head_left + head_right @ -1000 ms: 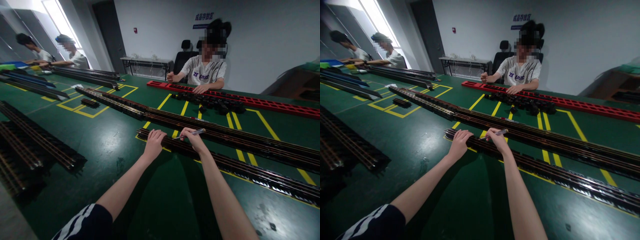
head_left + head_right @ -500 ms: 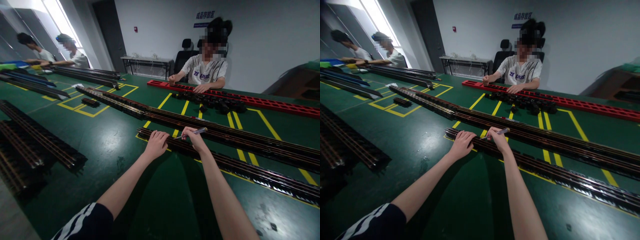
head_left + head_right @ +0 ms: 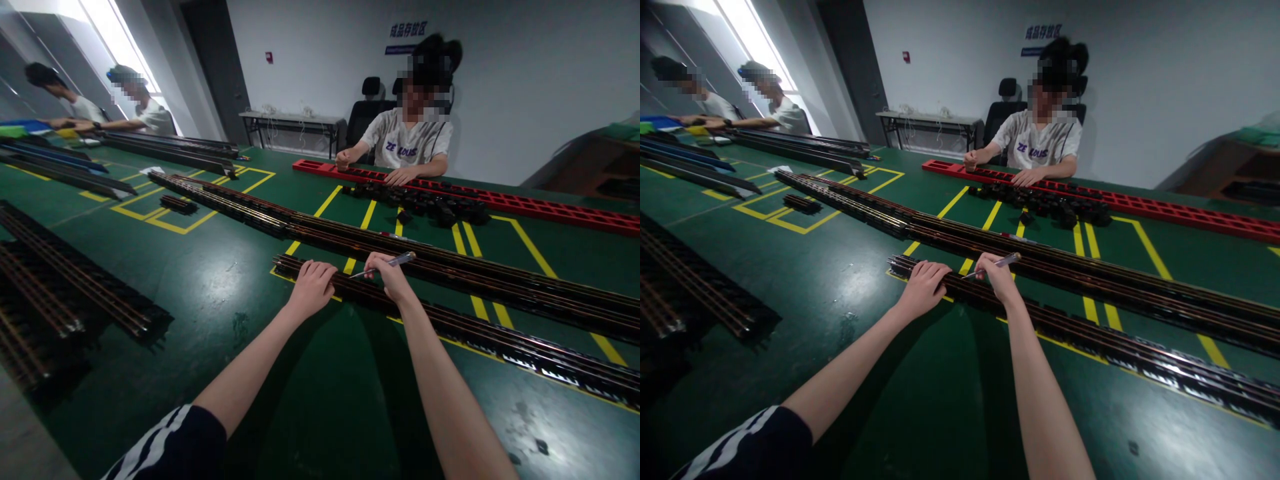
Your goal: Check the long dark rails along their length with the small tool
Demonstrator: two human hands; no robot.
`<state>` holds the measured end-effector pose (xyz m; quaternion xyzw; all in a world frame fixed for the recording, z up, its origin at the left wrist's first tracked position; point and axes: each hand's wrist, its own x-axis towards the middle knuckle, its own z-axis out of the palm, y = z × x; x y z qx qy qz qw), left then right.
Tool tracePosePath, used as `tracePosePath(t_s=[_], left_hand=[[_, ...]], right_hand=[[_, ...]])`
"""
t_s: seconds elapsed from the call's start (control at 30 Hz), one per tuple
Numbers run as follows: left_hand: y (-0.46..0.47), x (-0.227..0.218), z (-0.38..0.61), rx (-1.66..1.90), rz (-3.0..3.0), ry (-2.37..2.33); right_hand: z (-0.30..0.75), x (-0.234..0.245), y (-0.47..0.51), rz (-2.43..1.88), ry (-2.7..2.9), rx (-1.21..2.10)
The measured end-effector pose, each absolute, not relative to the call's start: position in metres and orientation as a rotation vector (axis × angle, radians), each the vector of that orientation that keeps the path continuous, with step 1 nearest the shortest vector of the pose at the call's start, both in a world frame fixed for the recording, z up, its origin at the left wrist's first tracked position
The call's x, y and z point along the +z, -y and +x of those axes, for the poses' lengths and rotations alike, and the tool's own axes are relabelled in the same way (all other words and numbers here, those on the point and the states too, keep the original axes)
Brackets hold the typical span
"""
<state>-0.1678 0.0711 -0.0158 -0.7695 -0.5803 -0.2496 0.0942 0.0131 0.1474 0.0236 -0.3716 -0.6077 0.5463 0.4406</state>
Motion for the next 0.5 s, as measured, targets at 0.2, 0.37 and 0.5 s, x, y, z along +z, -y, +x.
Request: tracePosePath(t_s=[0.2,0.37,0.5], left_hand=[[-0.0713,-0.0141,-0.1676,-0.722,-2.291,1.742],[-0.07,-0.0124,-0.1666,-0.699,-2.277,1.749],[-0.0687,-0.0122,-0.1651,-0.677,-2.245,1.754]], right_hand=[[0.0132,0.0232,-0.1476,-0.91,1.513,1.354],[0.0126,0.0249,-0.1466,-0.907,1.532,1.352],[0.0118,0.0243,-0.1473,-0.921,1.533,1.347]])
